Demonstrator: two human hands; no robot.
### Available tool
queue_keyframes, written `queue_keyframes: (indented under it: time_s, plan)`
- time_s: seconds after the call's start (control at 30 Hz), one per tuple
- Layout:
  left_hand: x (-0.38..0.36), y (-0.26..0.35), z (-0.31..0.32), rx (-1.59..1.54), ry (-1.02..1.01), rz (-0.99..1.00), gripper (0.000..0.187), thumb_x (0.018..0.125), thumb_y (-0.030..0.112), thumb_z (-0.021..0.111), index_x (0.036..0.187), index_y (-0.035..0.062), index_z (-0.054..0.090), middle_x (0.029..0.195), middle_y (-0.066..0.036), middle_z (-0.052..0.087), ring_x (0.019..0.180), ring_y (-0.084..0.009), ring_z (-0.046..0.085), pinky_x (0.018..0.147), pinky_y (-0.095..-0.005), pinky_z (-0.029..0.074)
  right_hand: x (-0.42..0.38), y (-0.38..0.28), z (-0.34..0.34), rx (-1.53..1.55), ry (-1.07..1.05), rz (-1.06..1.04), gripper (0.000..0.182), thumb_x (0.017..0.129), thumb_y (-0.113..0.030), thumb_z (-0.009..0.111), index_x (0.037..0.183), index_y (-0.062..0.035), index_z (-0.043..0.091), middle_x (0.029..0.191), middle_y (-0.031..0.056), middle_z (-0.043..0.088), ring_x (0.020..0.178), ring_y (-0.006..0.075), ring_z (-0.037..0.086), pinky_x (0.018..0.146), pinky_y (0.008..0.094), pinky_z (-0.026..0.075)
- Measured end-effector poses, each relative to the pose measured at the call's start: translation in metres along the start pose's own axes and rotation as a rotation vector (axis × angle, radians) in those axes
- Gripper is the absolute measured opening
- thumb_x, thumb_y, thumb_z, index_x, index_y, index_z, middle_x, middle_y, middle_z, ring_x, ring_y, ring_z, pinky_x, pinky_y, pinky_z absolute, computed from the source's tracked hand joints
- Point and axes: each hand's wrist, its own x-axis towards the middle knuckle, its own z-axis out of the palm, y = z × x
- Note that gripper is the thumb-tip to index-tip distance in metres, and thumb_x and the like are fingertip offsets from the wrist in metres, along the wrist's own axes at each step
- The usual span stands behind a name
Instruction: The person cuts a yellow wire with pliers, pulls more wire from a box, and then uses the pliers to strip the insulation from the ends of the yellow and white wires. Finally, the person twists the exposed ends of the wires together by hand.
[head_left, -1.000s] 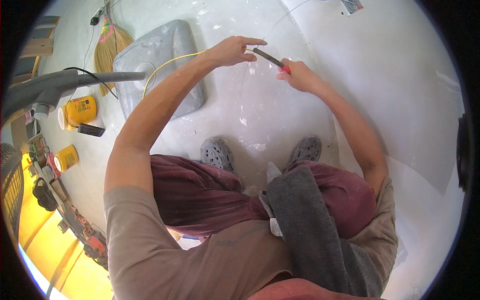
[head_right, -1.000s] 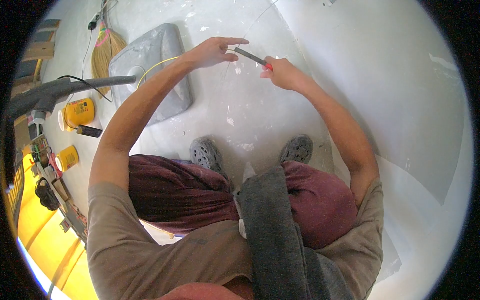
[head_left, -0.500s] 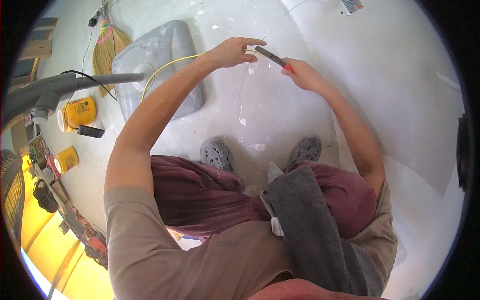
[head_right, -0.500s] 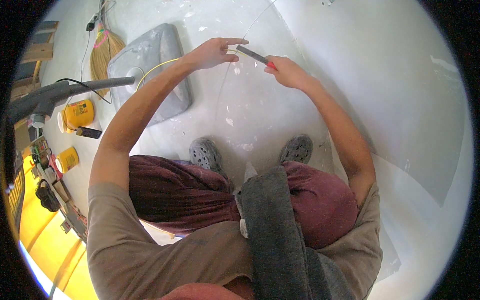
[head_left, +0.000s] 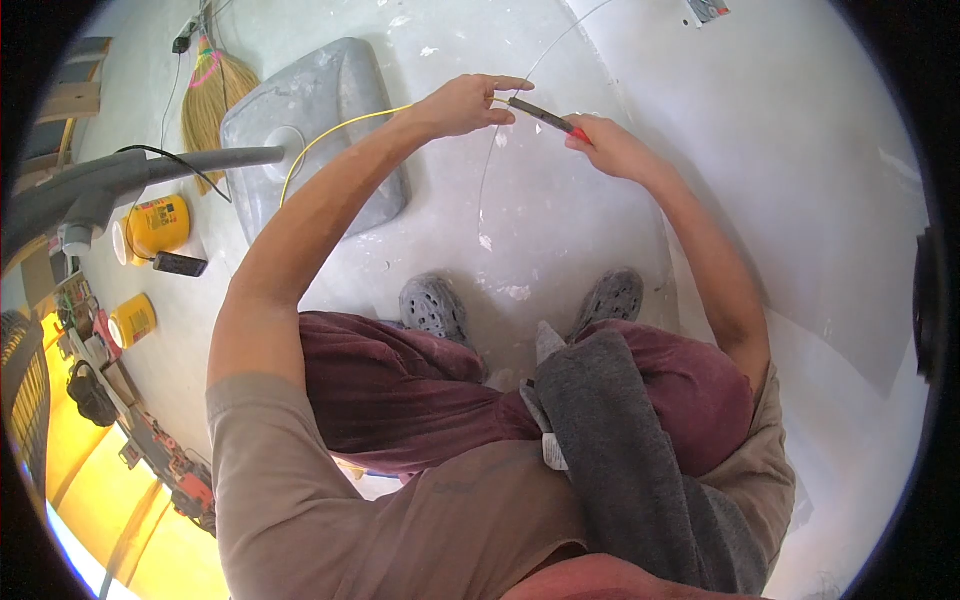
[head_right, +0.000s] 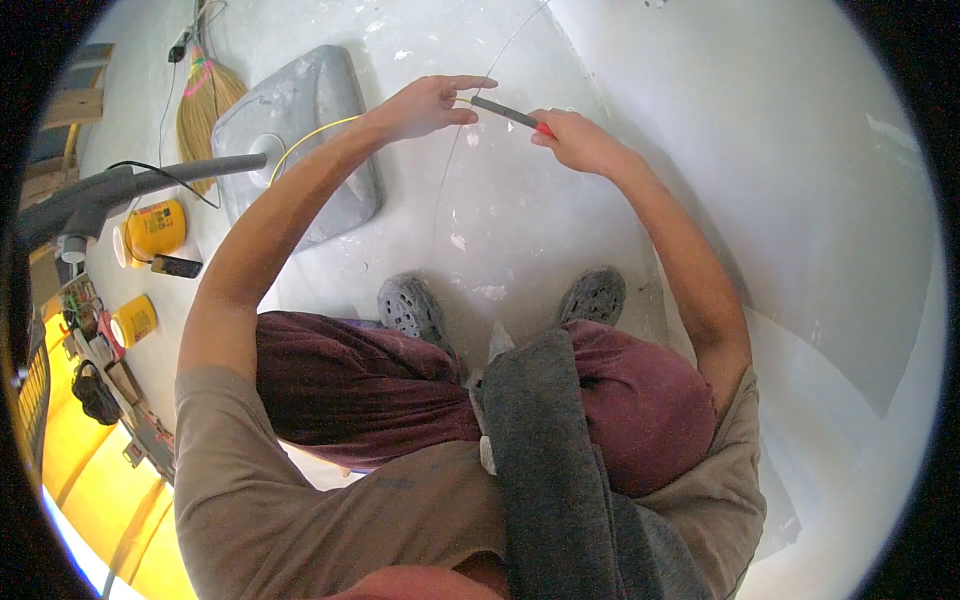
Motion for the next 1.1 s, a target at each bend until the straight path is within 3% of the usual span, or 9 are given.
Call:
queue_keyframes:
  time_s: [0.23,0.3,0.73,0.9,0.97,1.1]
  plan:
    - [0.001,-0.001,0.003,0.025,0.021,0.021,0.061,0.087,0.026,0.08,0.144,0.0277,0.06,0.067,-0.007,0.052,0.064,-0.0198,0.053,0.065,-0.0382,0.046,0.004,0.005,0.0,-0.088,0.006,0.01,0.033,0.104,-0.025,0.058,0.127,-0.0026,0.061,0.11,0.0217,0.069,0.102,0.0388,0.066,0.09,0.0474,0.051]
    - [0.001,0.0,0.003,0.02,0.015,0.038,0.06,0.091,0.027,0.078,0.147,0.0257,0.058,0.062,0.002,0.035,0.058,-0.0133,0.036,0.058,-0.0339,0.033,0.005,0.005,0.0,-0.09,0.004,0.014,0.032,0.104,-0.026,0.057,0.126,-0.0027,0.062,0.108,0.0216,0.069,0.101,0.0387,0.066,0.089,0.0478,0.051]
    - [0.002,0.003,-0.006,-0.039,-0.058,0.015,0.069,0.082,0.018,0.085,0.145,0.025,0.059,0.065,0.0,0.041,0.063,-0.0165,0.041,0.063,-0.0368,0.039,0.001,-0.009,0.002,0.058,-0.068,0.077,0.035,0.106,-0.033,0.053,0.122,-0.003,0.061,0.098,0.0221,0.07,0.091,0.0391,0.067,0.082,0.0473,0.051]
    - [0.002,-0.002,-0.004,-0.023,-0.04,0.033,0.064,0.082,0.019,0.083,0.142,0.0221,0.061,0.068,-0.003,0.046,0.065,-0.0188,0.045,0.064,-0.0382,0.041,0.003,-0.005,0.008,0.106,-0.081,0.08,0.034,0.106,-0.031,0.054,0.121,-0.0024,0.061,0.099,0.0241,0.07,0.092,0.0417,0.066,0.082,0.0486,0.05]
    - [0.004,-0.004,-0.006,-0.021,-0.011,0.023,0.06,0.082,0.021,0.083,0.139,0.0203,0.063,0.068,-0.004,0.046,0.065,-0.0186,0.046,0.064,-0.038,0.041,0.004,-0.001,0.009,0.092,0.028,-0.082,0.027,0.104,-0.026,0.057,0.116,-0.0026,0.06,0.095,0.0204,0.068,0.085,0.0358,0.064,0.078,0.044,0.05]
    - [0.012,-0.02,0.001,0.012,0.082,0.065,0.049,0.082,0.027,0.083,0.128,0.0154,0.069,0.068,-0.005,0.047,0.065,-0.0181,0.047,0.062,-0.0371,0.04,0.005,-0.003,0.004,0.112,-0.005,-0.02,0.026,0.103,-0.023,0.058,0.119,-0.0029,0.06,0.095,0.0196,0.068,0.087,0.0356,0.064,0.08,0.044,0.05]
